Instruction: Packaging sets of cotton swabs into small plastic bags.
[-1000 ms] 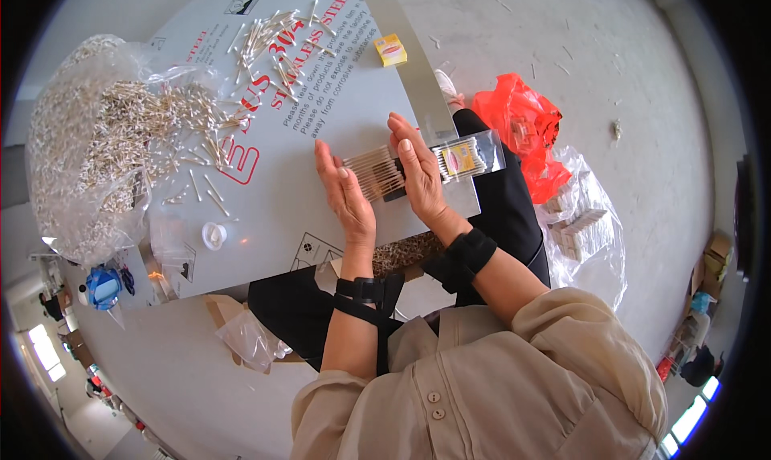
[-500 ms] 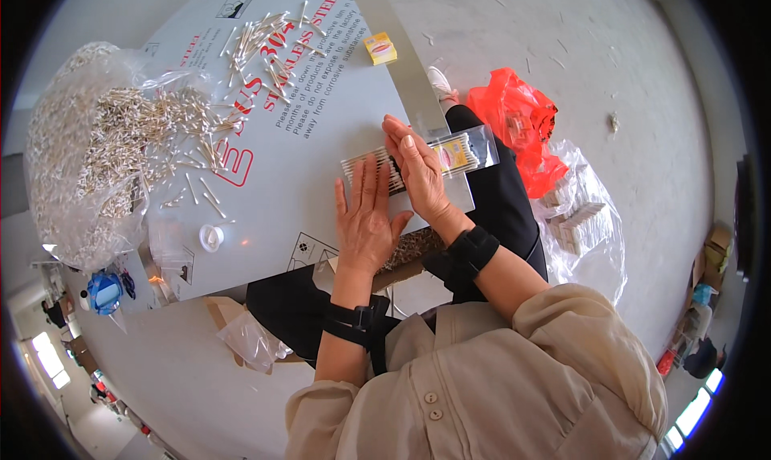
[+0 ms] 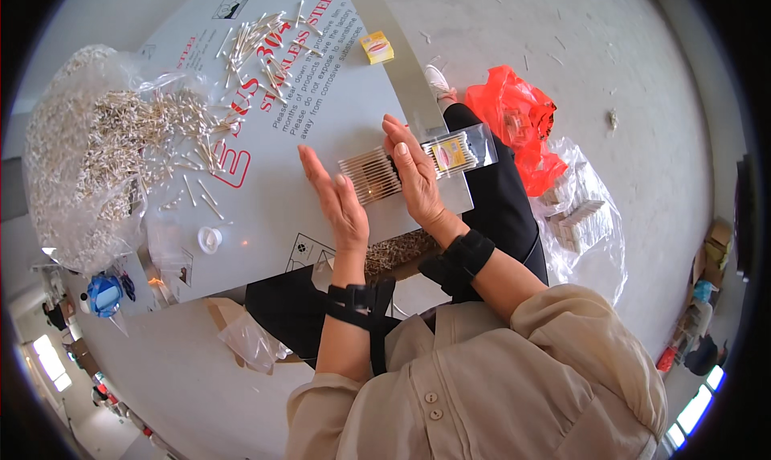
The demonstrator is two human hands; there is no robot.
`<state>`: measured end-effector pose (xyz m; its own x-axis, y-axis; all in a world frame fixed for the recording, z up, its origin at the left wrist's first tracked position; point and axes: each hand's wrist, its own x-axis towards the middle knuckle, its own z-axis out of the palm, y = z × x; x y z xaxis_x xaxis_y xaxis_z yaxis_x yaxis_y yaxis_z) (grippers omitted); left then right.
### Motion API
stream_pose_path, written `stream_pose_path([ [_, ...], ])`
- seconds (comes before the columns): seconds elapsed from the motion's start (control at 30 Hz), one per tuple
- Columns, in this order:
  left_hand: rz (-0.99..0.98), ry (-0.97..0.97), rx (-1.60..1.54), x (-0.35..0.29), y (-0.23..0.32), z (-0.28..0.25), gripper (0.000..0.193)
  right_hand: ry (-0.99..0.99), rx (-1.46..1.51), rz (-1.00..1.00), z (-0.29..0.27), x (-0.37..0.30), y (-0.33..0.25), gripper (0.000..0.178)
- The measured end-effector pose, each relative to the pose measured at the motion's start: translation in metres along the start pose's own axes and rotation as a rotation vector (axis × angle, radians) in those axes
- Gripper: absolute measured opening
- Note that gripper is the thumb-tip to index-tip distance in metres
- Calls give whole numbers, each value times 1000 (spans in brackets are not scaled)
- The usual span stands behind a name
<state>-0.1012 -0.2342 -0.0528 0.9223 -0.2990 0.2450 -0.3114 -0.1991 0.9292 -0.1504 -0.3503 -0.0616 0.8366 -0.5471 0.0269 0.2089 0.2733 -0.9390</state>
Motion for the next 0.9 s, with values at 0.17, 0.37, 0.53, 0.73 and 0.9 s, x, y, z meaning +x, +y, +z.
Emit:
stream_pose_path([
  [0.17,-95,-21,-212,3,-3,17,65,-5,-48,-24,-1,2,5,44],
  [0.37,-93,5,-328,2,-7,10,60,43,-35,-25,-1,2,10,43],
  [0.53,-46,-57,-37,-10,1,-28,69,71,-77,2,-14,2,-14,36],
  [0.73,128,-324,751,-32,15,-29,92,-14,-250,162,-33,-25,-31,17],
  [0.9,188,-473,875,-22,20,-13,99,-45,-661,19,-37,-39,-26,6],
])
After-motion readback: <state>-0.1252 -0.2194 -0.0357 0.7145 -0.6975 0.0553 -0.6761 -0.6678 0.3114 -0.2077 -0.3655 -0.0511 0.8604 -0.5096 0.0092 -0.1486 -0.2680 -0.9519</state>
